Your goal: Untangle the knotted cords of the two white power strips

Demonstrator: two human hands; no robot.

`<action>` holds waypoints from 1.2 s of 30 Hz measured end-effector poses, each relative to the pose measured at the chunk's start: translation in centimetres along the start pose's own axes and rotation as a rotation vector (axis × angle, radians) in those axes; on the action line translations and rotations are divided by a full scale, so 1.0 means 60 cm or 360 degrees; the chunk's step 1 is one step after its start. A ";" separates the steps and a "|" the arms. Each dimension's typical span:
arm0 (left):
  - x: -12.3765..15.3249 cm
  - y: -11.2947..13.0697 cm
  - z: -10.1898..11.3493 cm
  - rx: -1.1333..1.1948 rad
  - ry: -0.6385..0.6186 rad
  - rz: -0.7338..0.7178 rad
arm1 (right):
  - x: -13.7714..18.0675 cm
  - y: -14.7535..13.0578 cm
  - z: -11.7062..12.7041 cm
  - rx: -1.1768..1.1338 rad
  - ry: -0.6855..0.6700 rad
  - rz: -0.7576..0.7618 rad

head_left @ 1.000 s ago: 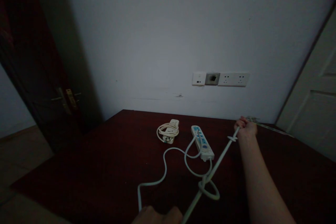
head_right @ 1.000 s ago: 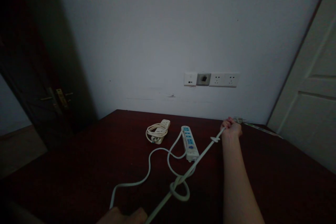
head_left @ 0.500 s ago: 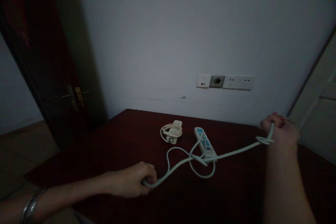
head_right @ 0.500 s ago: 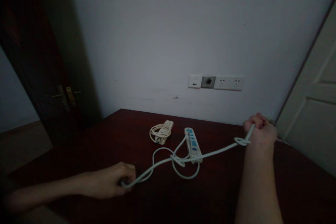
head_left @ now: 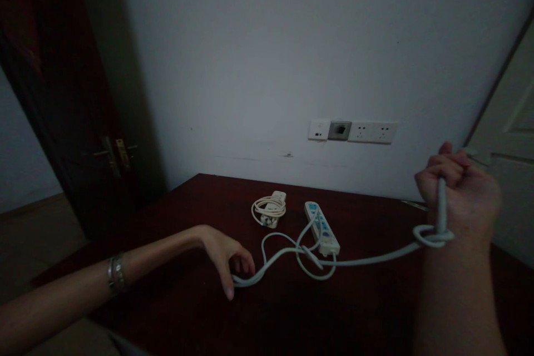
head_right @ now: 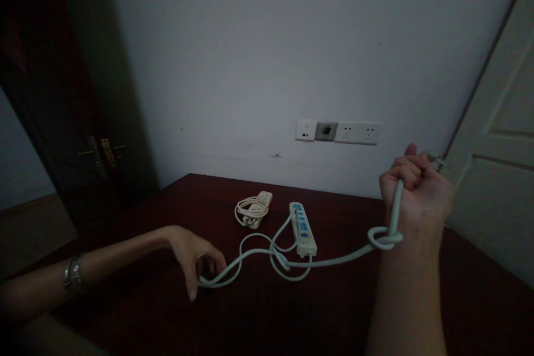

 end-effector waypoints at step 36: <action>0.050 0.127 0.170 -0.0142 0.1188 -0.0130 | 0.005 0.040 -0.010 0.0599 -0.0062 0.0081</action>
Point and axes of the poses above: each hand's wrist, its own x-axis away from the middle knuckle, its own z-axis out of the back of the hand, y = z × x, the point moved 6 cm from there along -x, towards the middle knuckle, and after that the axes turned 5 degrees about -x, right-handed, at the moved point
